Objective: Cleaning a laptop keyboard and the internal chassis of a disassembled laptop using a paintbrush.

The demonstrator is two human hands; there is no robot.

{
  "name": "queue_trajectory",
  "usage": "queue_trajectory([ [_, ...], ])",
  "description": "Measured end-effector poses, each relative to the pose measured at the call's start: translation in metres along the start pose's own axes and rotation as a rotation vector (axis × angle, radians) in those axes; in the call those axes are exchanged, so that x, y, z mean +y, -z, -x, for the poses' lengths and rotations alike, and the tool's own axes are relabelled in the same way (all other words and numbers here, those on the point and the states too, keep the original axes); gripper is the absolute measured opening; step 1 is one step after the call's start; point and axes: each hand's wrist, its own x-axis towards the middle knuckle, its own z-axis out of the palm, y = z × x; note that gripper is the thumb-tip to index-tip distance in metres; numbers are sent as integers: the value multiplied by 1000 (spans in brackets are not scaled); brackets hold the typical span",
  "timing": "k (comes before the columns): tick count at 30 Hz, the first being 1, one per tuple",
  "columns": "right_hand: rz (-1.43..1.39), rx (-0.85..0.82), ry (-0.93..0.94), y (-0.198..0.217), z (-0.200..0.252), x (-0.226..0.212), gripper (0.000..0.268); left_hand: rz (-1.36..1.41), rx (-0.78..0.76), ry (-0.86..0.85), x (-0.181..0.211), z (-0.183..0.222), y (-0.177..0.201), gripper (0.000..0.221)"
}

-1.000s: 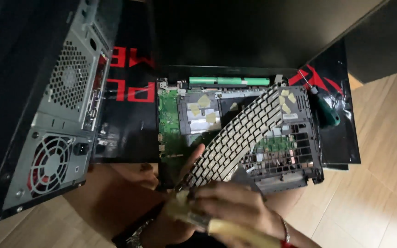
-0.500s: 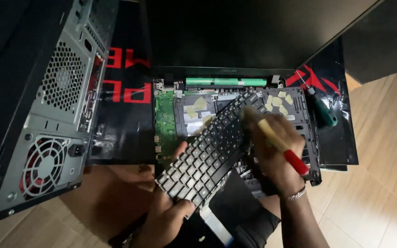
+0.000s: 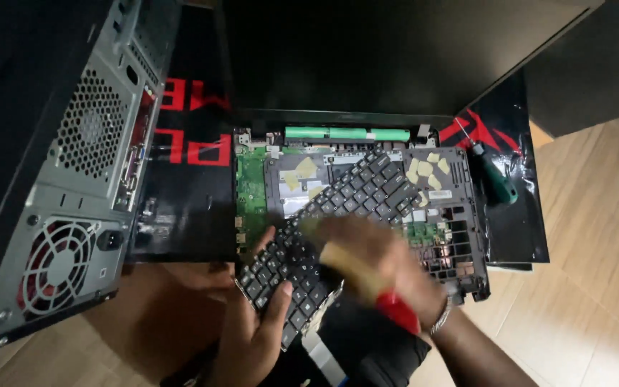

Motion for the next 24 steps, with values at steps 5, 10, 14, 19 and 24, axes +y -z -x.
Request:
queue_trajectory([
  [5,203,10,-106,69,-75,-43,34,23,-1,153,14,0,10,65],
  [10,-1000,168,-509,42,-67,-78,54,-1,10,133,11,-1,8,65],
  [14,256,11,-211,70,-80,-46,25,22,-18,126,12,0,10,66],
  [19,-1335,425,-683,32,-27,-44,49,12,21,249,14,-1,7,67],
  [24,153,130,-595,82,-62,-36,24,-52,15,227,31,-5,7,65],
])
